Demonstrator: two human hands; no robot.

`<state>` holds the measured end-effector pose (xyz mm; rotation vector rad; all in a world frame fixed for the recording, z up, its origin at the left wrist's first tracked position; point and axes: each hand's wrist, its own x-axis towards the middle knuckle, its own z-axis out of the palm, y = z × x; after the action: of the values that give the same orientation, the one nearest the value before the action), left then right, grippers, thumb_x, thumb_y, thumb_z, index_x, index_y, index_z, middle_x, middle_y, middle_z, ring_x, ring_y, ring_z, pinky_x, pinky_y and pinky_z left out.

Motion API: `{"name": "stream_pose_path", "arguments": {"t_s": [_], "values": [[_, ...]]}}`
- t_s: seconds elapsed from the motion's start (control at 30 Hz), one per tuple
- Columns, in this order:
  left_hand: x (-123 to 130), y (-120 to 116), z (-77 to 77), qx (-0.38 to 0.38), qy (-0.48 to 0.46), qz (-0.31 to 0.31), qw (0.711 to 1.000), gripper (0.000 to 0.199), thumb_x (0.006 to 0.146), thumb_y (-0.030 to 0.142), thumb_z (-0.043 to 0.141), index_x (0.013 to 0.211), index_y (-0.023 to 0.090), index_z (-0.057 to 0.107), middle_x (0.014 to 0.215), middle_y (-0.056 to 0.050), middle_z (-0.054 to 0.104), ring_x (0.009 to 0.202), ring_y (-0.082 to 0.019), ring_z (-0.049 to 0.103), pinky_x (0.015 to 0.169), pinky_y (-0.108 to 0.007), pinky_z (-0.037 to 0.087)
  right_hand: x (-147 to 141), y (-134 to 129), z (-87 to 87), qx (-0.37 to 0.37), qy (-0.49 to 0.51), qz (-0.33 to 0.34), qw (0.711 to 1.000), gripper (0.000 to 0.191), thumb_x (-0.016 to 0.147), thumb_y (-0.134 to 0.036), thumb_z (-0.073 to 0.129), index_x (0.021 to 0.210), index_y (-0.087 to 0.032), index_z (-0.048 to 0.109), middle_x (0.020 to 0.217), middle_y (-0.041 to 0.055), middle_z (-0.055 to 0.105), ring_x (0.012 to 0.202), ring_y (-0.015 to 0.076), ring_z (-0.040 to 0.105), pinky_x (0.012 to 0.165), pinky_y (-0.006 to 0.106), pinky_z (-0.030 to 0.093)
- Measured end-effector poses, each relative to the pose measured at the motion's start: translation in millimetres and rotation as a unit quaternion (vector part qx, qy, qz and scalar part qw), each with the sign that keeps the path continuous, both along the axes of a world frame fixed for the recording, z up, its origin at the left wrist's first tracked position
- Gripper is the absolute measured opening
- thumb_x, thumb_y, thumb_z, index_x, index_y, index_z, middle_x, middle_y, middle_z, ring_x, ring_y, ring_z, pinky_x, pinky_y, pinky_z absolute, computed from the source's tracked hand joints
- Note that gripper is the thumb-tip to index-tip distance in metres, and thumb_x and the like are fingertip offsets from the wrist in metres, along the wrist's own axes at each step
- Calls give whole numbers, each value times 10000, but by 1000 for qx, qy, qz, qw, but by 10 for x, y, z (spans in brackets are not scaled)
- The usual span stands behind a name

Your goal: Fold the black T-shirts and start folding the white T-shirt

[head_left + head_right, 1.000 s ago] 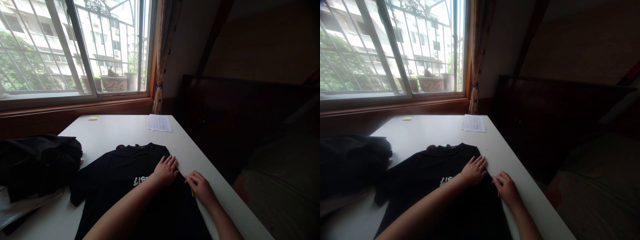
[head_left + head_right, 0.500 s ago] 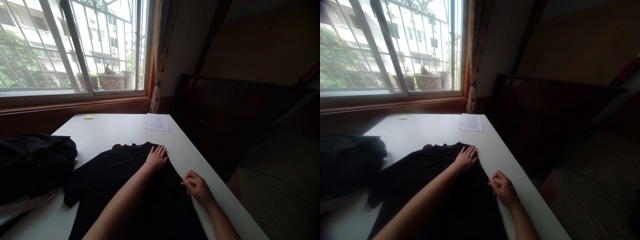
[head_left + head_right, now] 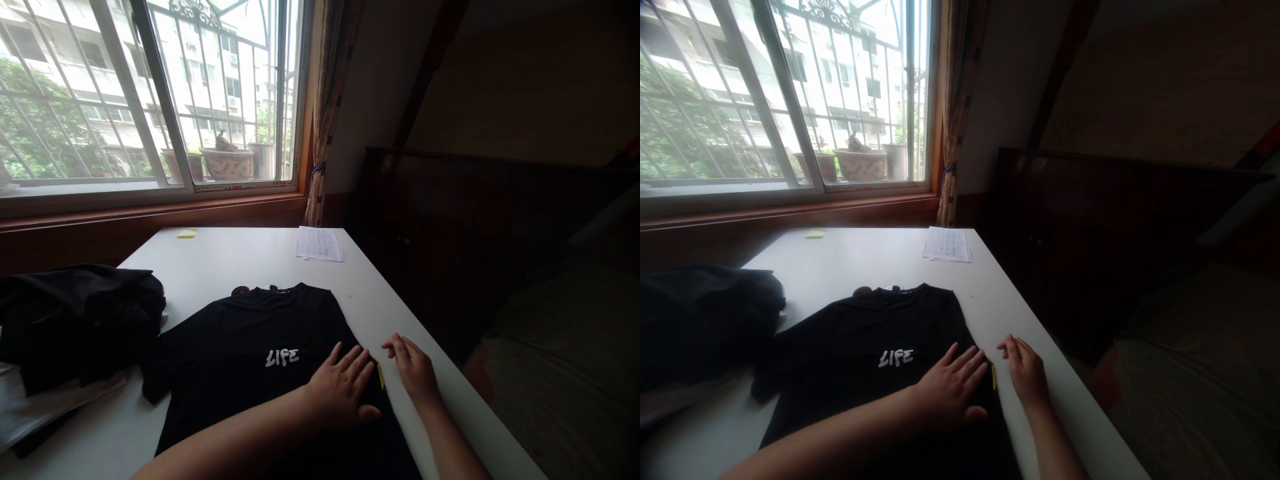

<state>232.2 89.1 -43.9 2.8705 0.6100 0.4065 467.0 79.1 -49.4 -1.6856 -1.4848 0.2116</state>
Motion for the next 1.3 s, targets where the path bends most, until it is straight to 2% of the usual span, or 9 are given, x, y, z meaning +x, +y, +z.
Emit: {"name": "stream_pose_path", "arguments": {"t_s": [0.17,0.3,0.43,0.57,0.7,0.87,1.07,1.17,1.3], "values": [[-238,-317,181,-52,-6,-49,997,775,999,658,274,1586,153,242,1639,-138,208,1526,-293,176,1238,-520,202,-20,-8,-2,5,-10,20,1000,502,995,-548,381,783,-228,704,670,30,661,690,210,645,698,322,497],[-578,-401,337,-90,-5,-69,994,719,1015,618,310,1603,228,170,1642,-94,225,1518,-248,216,1244,-491,203,-34,0,-19,7,-31,62,998,414,995,-499,423,839,-231,698,795,51,694,758,218,655,729,337,513],[-1139,-236,308,-31,21,47,998,698,1024,577,347,1605,257,132,1648,-68,207,1522,-263,198,1232,-526,219,-74,14,-27,29,-75,107,991,313,992,-436,471,897,-245,699,903,71,698,880,239,650,783,364,521],[-1875,-4,131,56,68,212,973,654,1030,562,342,1595,280,174,1630,-56,271,1509,-264,252,1215,-520,255,-157,26,9,56,-138,117,982,259,983,-402,504,920,-266,715,920,72,696,920,259,634,853,417,518],[-2384,50,-14,73,95,252,960,656,1023,584,335,1593,311,160,1638,-27,243,1504,-251,275,1224,-479,235,-354,60,102,45,-189,167,967,272,995,-357,487,1132,-275,706,1141,80,688,1098,263,617,982,450,500],[-2408,44,-31,79,99,260,957,667,1016,608,326,1593,325,149,1652,-22,212,1516,-260,243,1226,-490,202,-903,236,229,-49,-243,243,938,477,1027,-418,401,1466,-256,491,1550,67,452,1397,265,449,1131,463,420],[-2307,189,-1,66,103,260,958,687,999,651,317,1590,332,173,1656,-38,213,1524,-292,208,1217,-553,173,-1608,687,130,-116,-281,269,914,644,1032,-516,309,1549,-135,356,1644,121,244,1514,272,238,1228,470,232],[-2315,250,9,62,108,261,957,684,1001,660,286,1590,331,177,1660,-38,196,1527,-285,200,1217,-551,169,-1738,870,4,-140,-301,255,908,723,1020,-579,269,1569,-110,296,1656,120,179,1534,264,162,1244,487,135],[-2304,340,-8,57,111,267,956,664,1010,654,249,1587,331,198,1663,-35,184,1531,-275,188,1222,-545,150,-1694,1023,-60,-149,-310,249,905,774,1000,-647,229,1588,-144,249,1669,83,135,1539,240,138,1251,470,85]]}}
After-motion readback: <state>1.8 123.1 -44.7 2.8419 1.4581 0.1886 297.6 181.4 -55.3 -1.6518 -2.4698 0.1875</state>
